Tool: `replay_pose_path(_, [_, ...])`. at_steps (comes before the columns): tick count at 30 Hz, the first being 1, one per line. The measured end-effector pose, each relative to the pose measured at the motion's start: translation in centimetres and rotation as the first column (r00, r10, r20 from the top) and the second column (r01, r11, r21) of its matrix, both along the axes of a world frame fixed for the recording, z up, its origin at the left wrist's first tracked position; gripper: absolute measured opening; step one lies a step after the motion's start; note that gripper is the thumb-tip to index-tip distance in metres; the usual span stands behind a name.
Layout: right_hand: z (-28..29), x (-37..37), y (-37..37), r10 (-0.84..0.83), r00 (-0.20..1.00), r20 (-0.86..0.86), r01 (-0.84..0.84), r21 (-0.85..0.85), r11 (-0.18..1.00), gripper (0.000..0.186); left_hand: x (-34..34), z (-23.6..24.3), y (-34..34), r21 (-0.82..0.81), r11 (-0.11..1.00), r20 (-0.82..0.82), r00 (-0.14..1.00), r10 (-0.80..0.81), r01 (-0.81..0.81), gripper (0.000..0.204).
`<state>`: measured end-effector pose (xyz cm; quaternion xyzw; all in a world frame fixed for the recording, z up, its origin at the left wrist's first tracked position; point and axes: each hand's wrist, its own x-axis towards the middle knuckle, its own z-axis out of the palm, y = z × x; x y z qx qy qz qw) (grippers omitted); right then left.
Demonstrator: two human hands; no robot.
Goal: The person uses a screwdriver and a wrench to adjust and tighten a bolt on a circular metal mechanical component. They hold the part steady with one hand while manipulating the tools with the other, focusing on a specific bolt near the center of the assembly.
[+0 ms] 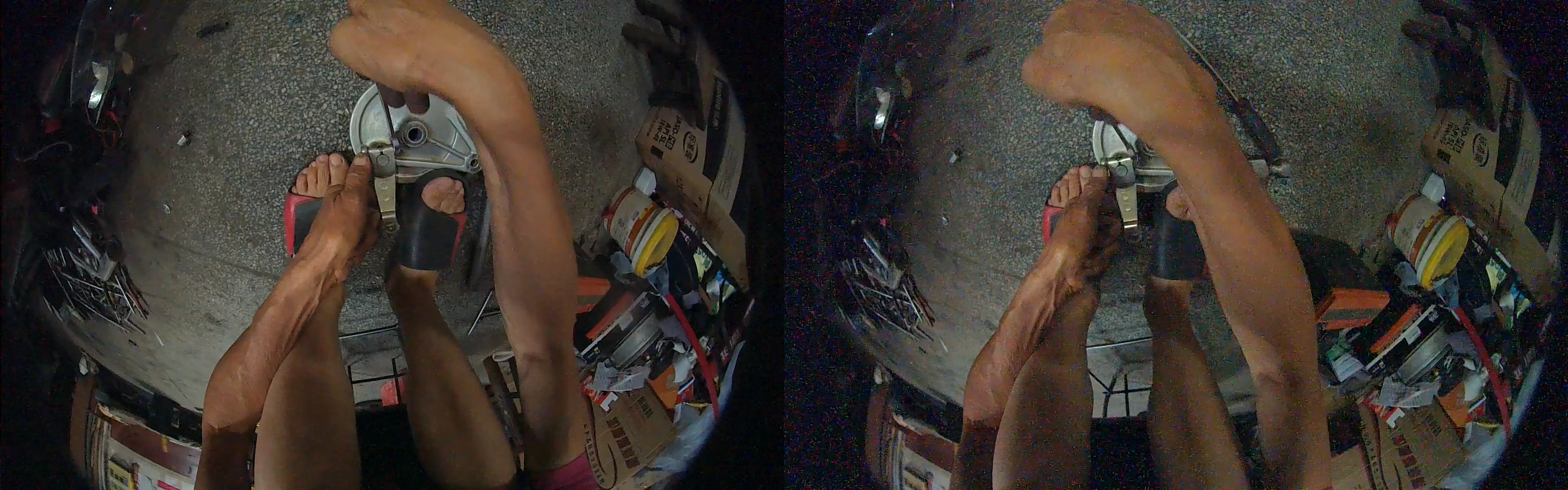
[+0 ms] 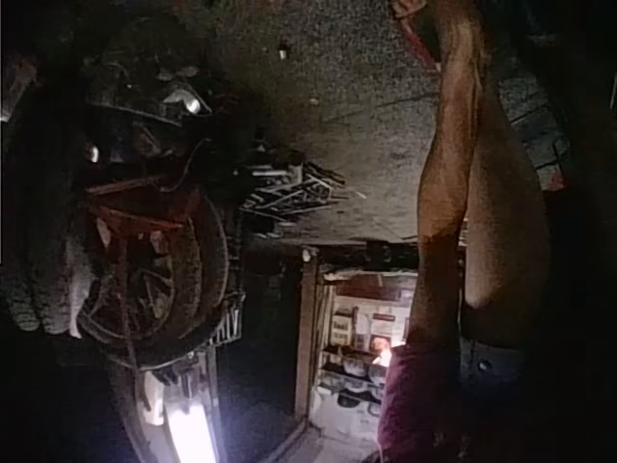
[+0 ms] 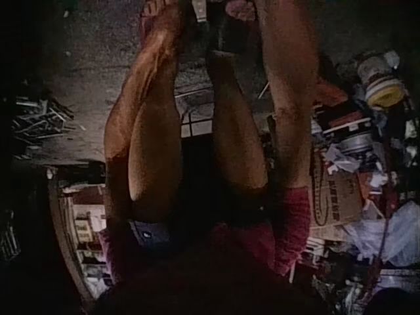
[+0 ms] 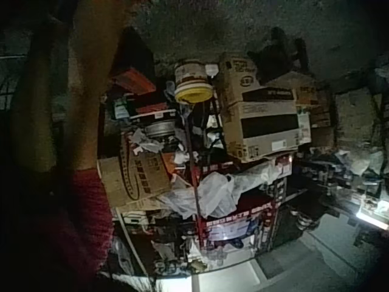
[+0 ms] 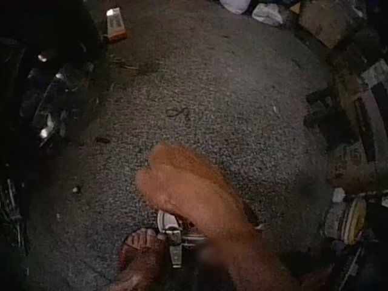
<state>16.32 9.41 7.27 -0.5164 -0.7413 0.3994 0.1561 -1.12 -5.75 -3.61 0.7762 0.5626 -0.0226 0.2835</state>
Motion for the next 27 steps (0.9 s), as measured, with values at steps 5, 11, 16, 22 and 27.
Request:
replay_pose_path(5, [-7.4, 2.7, -0.3, -0.040, 0.982, -0.186, 0.072, 0.166, 0.984, 0.015, 1.0, -0.1, 0.7, -0.170, 0.983, 0.020, 0.998, 0.067, -0.063, 0.045])
replay_pose_path(11, [0.2, 2.6, -5.1, -0.251, 0.965, 0.076, 0.226, 0.245, 0.943, 0.022, -0.1, -0.9, -0.4, 0.089, 0.996, -0.011, 1.000, -0.017, 0.018, 0.041])
replay_pose_path(16, [2.8, 1.2, -10.0, -0.513, 0.856, 0.066, 0.517, -0.113, 0.848, 0.016, 0.3, -0.2, 0.1, -0.007, 0.998, 0.075, 0.995, 0.062, -0.061, 0.042])
replay_pose_path(22, [1.5, -1.4, -16.4, -0.381, 0.921, 0.080, 0.347, 0.277, 0.896, 0.023, 0.4, -0.3, 0.4, 0.010, 1.000, 0.053, 0.999, 0.010, -0.010, 0.044])
replay_pose_path(27, [-1.2, -2.2, -21.1, -0.266, 0.951, 0.161, 0.217, 0.269, 0.938, 0.046, -0.7, -2.7, -0.3, 0.045, 0.997, 0.026, 0.998, 0.057, -0.058, 0.046])
